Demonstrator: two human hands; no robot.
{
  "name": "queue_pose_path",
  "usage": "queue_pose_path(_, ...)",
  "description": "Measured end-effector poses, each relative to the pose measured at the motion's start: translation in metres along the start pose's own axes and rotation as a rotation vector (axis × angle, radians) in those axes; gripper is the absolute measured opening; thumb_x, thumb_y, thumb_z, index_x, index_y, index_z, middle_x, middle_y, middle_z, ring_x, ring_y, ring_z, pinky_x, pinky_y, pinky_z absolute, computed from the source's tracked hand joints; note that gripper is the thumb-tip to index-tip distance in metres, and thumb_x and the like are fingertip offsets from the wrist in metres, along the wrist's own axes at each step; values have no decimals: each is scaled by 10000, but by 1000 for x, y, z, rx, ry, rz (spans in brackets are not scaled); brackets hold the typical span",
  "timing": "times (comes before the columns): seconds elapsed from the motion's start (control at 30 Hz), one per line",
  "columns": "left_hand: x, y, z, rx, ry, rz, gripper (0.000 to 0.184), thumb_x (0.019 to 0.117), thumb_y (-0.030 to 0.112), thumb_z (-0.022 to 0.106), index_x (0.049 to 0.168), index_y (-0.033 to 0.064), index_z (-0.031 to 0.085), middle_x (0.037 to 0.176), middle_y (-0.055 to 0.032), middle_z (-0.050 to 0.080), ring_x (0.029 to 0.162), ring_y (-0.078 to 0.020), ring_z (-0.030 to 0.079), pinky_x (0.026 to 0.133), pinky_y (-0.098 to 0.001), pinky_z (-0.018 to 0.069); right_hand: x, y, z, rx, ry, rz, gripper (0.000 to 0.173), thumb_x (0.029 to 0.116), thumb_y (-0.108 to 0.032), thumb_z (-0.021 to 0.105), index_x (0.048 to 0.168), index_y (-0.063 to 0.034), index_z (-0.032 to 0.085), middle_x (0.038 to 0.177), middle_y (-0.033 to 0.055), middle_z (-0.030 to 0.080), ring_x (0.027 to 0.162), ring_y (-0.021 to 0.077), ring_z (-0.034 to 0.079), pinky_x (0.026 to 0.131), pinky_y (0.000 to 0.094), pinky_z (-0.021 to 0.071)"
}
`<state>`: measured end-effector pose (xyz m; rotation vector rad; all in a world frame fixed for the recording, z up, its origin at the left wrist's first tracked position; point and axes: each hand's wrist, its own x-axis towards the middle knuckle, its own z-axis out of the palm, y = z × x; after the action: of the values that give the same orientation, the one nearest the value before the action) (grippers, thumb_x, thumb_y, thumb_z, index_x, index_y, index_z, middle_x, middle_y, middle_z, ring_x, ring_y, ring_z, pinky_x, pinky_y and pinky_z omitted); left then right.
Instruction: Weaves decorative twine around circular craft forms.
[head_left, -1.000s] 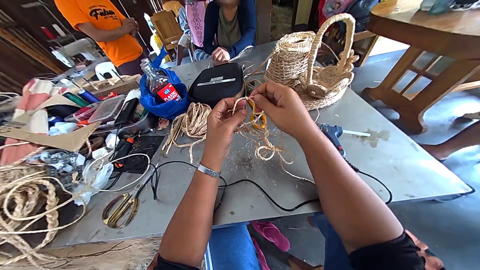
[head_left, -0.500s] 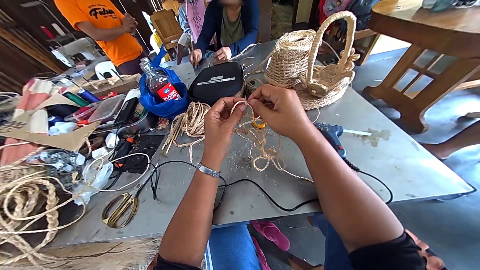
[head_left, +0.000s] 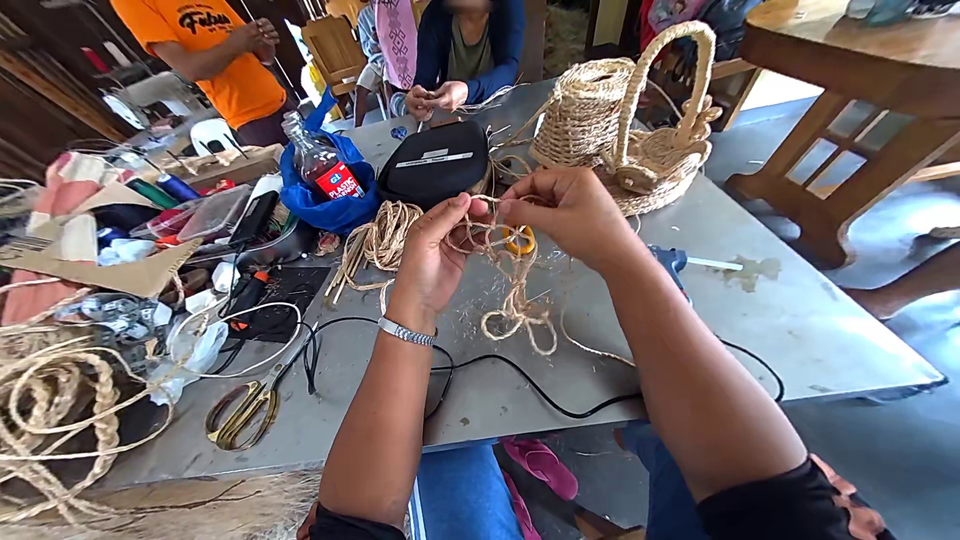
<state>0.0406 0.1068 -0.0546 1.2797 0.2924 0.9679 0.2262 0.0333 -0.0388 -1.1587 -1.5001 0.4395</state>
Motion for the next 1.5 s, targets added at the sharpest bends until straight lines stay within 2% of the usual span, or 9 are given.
queue_pose_path(0.2,0,-4,3,13,-32,99,265,1065,179,503,1231,102,694,1155,19,711,909,-40,676,789,-215,569,1,3,1,-102,-30,15,111,941,-182,693,969,-85,738,830,-25,690,674,17,592,628,219,504)
queue_pose_path(0.33,1,-7,6,219,-81,182,420,949,28,663,1354,132,623,983,18,647,716,-30,583,617,-167,515,3,6,1,25,90,4,111,973,-178,663,999,-85,716,842,-32,687,680,18,596,624,209,502)
queue_pose_path(0.53,13,-9,-5,608,-13,320,587,865,77,781,1361,35,470,998,-78,624,764,-129,629,665,-271,566,5,7,9,386,214,163,138,1041,-157,542,1026,-89,661,820,-29,678,514,10,428,462,170,330)
queue_pose_path(0.67,15,-6,-10,519,-40,344,681,889,50,736,1420,21,311,1122,-115,666,978,-194,692,870,-357,593,5,8,7,458,280,215,127,1043,-159,542,1050,-87,647,873,-16,668,513,15,418,456,168,343)
queue_pose_path(1.0,17,-2,-16,565,-77,454,325,936,5,673,1240,16,558,1248,-102,605,962,-167,679,804,-320,613,7,12,5,379,360,303,107,1033,-200,572,982,-128,632,682,-56,528,521,28,455,461,179,385)
queue_pose_path(1.1,17,0,-18,671,16,448,452,928,49,708,1324,13,493,1132,-101,663,971,-185,690,822,-331,604,7,14,5,355,363,261,109,1030,-213,604,998,-114,634,703,-55,553,548,22,477,493,172,399)
queue_pose_path(1.2,18,-2,-25,843,66,425,390,934,168,725,1280,36,602,975,-58,682,905,-142,655,801,-312,549,8,17,3,333,381,184,101,1033,-209,586,1032,-113,619,711,-56,556,560,22,483,511,177,403)
queue_pose_path(1.37,16,3,-17,220,54,213,246,1076,166,485,1279,72,589,1035,-6,660,893,-113,662,841,-303,578,9,15,3,404,389,202,111,1060,-210,556,1063,-119,619,666,-51,564,476,8,419,427,154,320)
queue_pose_path(1.5,17,2,-13,-101,114,180,407,1132,352,279,1321,138,569,1207,-20,675,1068,-152,677,931,-331,565,8,13,2,537,357,211,115,1080,-210,501,1081,-132,585,701,-45,571,464,10,409,405,153,323)
